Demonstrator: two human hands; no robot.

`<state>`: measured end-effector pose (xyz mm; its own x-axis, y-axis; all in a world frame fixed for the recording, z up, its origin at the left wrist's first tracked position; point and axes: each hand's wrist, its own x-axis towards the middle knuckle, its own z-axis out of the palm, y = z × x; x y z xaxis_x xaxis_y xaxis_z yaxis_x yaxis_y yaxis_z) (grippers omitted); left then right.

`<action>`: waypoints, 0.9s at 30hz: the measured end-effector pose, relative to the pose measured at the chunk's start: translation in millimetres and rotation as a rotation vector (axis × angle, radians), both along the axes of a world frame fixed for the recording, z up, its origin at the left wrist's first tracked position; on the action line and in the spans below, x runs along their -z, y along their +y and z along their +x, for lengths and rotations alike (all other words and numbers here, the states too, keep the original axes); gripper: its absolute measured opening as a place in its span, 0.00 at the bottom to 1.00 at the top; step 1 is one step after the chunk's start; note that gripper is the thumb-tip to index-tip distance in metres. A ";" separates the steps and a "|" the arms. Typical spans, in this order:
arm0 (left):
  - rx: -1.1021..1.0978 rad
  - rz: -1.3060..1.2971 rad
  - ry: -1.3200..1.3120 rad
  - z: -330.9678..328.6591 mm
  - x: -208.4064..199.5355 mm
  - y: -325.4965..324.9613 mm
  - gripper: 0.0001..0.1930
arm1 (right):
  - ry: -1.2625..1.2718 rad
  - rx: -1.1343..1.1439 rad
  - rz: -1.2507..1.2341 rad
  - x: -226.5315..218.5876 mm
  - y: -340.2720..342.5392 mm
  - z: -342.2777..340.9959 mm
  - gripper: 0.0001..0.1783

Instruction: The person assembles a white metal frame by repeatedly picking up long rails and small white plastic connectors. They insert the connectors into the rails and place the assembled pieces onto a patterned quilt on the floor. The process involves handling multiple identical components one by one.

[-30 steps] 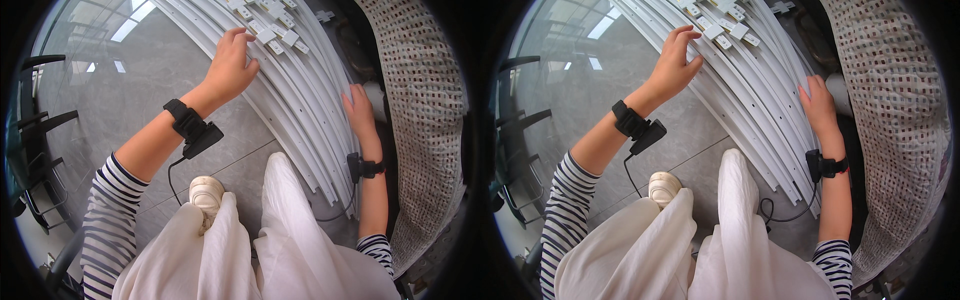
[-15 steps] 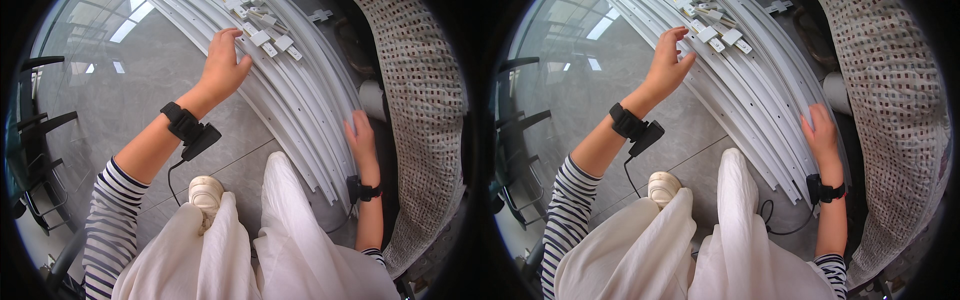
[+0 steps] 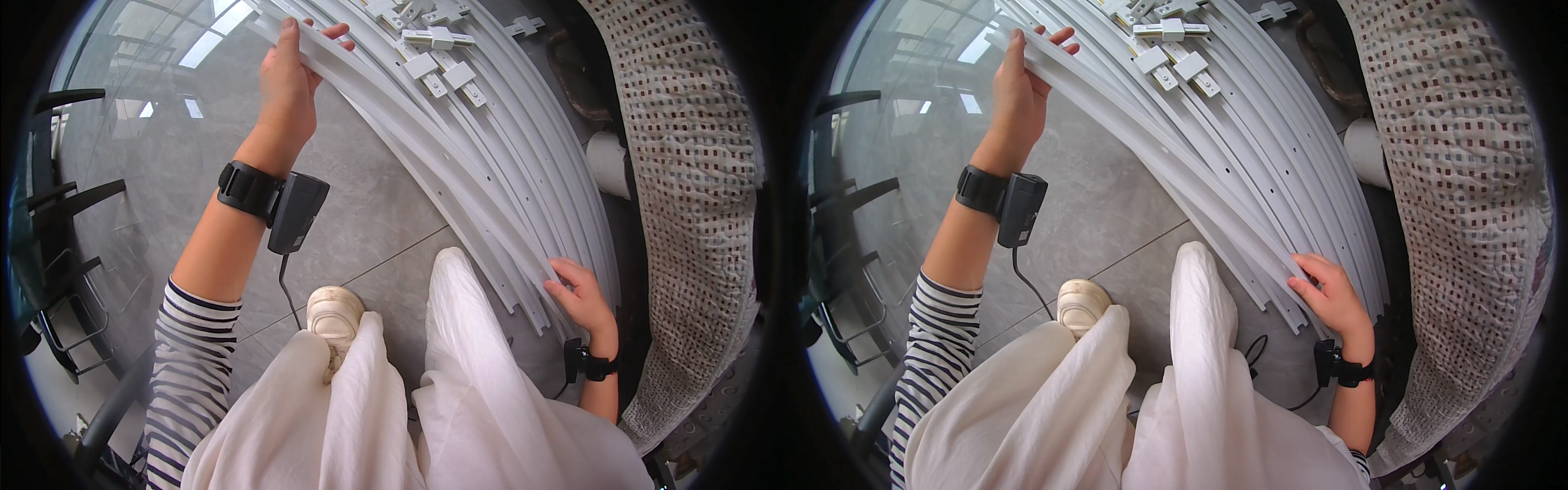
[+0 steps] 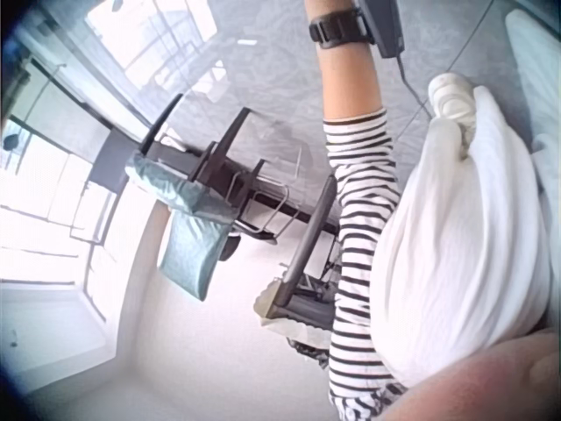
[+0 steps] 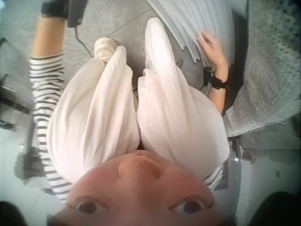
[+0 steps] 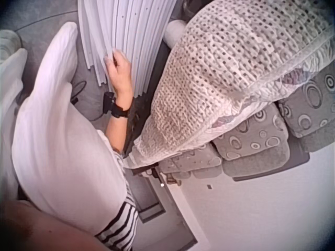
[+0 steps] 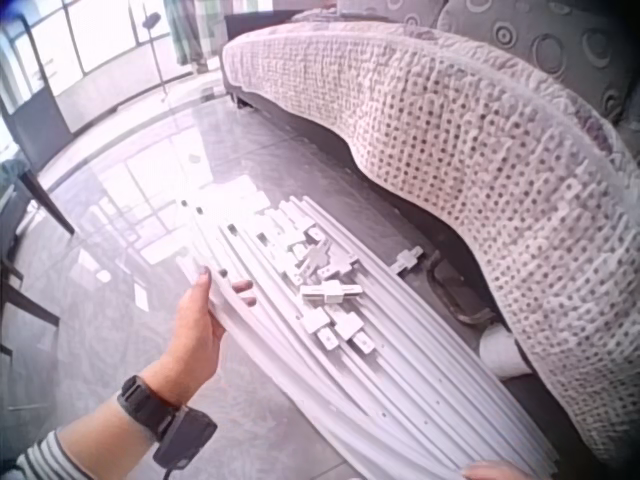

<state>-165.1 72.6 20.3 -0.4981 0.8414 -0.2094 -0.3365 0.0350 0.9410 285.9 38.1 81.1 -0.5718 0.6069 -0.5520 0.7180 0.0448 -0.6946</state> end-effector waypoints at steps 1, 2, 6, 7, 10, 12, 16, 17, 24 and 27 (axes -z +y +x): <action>0.001 0.009 0.015 0.4 -3.7 -4.2 0.25 | -0.041 0.042 -0.065 4.0 -6.8 8.5 0.15; 0.037 -0.015 0.031 5.5 -4.9 -9.3 0.22 | -0.082 0.087 -0.128 4.3 -11.8 12.8 0.16; 0.198 -0.098 -0.063 43.2 -10.9 -33.9 0.23 | -0.127 0.082 -0.229 -11.6 -16.7 -3.6 0.22; 0.254 -0.128 -0.089 56.3 -14.1 -39.8 0.23 | -0.092 0.038 -0.172 -11.9 -18.7 -13.3 0.25; 0.395 -0.205 -0.216 102.8 -28.2 -59.9 0.23 | -0.010 0.023 -0.047 -11.0 -24.6 -42.2 0.30; 0.519 -0.268 -0.290 130.1 -30.5 -73.8 0.22 | 0.043 0.086 -0.008 -10.6 -28.1 -62.8 0.32; 1.048 -0.194 0.113 134.2 -26.8 -79.8 0.20 | 0.056 0.214 0.040 -9.0 -28.5 -81.2 0.28; 1.207 -0.106 0.327 124.9 -22.5 -75.5 0.20 | 0.035 0.227 0.054 -5.5 -28.1 -81.9 0.27; 0.490 0.192 1.466 53.7 6.6 12.1 0.21 | -0.040 0.208 0.178 -7.1 -32.1 -70.8 0.19; 0.566 0.202 1.648 40.9 18.4 23.5 0.23 | -0.034 0.193 0.169 -8.0 -32.9 -75.9 0.18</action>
